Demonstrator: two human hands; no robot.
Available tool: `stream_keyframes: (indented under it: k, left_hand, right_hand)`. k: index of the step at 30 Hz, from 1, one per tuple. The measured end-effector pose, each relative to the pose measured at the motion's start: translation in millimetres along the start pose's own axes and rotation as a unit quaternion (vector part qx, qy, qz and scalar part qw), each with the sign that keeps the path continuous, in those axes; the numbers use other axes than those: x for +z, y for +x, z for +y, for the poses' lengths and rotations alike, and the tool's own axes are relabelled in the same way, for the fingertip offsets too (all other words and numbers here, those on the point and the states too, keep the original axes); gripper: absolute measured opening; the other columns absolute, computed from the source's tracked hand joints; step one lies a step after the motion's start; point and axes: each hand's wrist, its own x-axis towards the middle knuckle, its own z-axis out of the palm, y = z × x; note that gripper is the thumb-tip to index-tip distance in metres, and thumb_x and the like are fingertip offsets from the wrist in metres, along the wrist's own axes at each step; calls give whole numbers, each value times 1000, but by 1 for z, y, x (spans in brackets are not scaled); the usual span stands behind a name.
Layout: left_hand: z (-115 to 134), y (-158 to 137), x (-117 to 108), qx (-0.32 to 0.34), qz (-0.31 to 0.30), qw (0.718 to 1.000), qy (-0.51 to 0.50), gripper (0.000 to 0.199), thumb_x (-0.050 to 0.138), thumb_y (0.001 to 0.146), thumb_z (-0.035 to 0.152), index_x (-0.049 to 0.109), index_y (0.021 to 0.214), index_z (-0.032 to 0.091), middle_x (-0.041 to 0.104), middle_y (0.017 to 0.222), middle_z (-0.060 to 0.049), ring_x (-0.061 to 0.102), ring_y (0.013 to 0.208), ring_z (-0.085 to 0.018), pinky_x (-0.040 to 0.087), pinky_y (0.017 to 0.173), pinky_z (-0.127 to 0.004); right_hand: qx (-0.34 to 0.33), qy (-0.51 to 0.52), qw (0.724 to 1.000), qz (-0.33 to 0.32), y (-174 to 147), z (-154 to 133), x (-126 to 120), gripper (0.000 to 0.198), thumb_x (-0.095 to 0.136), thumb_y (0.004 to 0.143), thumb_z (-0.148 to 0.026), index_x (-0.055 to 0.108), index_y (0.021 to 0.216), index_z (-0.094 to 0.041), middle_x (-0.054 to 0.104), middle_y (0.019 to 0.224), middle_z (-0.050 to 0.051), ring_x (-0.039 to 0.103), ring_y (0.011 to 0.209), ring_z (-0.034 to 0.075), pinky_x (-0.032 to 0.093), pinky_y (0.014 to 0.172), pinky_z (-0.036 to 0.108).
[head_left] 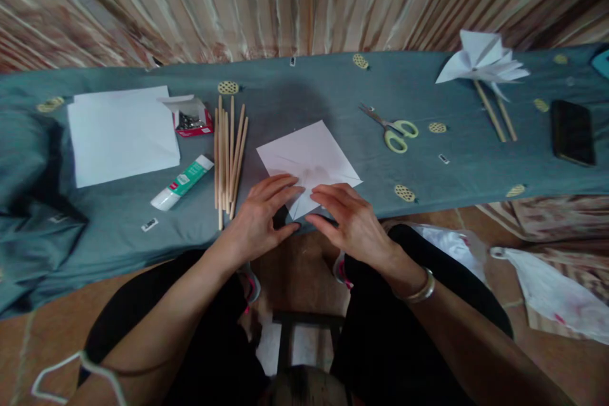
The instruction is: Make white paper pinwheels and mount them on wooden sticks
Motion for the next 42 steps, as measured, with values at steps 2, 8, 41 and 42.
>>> stream_keyframes:
  k: [2,8,41,42]
  left_hand:
    - [-1,-1,1,-3,9,1000,-10,49,75,73,26,65,121,24,61,135,-12,50,130,-32,37,110,-56]
    - [3,-1,4,-8,53,997,-51,24,70,78,25,73,101,24,70,121,-10,56,125,-31,40,108,-55]
    - [10,12,16,68,83,990,88,23,58,89,9,66,110,12,67,106,-12,56,107,-25,49,96,-47]
    - [10,12,16,68,82,990,89,23,58,89,9,66,110,12,67,106,-12,55,107,-25,49,96,-47]
  right_hand:
    - [9,6,1000,-4,0,0,-1,28,63,90,-29,66,116,-19,70,116,11,62,108,26,53,96,44]
    - [9,-12,1000,-2,-1,-4,0,32,64,89,-32,65,118,-19,69,119,11,60,112,27,52,98,46]
    - [75,-30,993,84,22,-4,3,18,58,93,-20,71,99,-9,76,90,9,69,84,21,55,80,34]
    - [70,-35,993,83,22,-5,3,18,58,93,-19,71,99,-9,76,90,10,69,85,21,55,80,34]
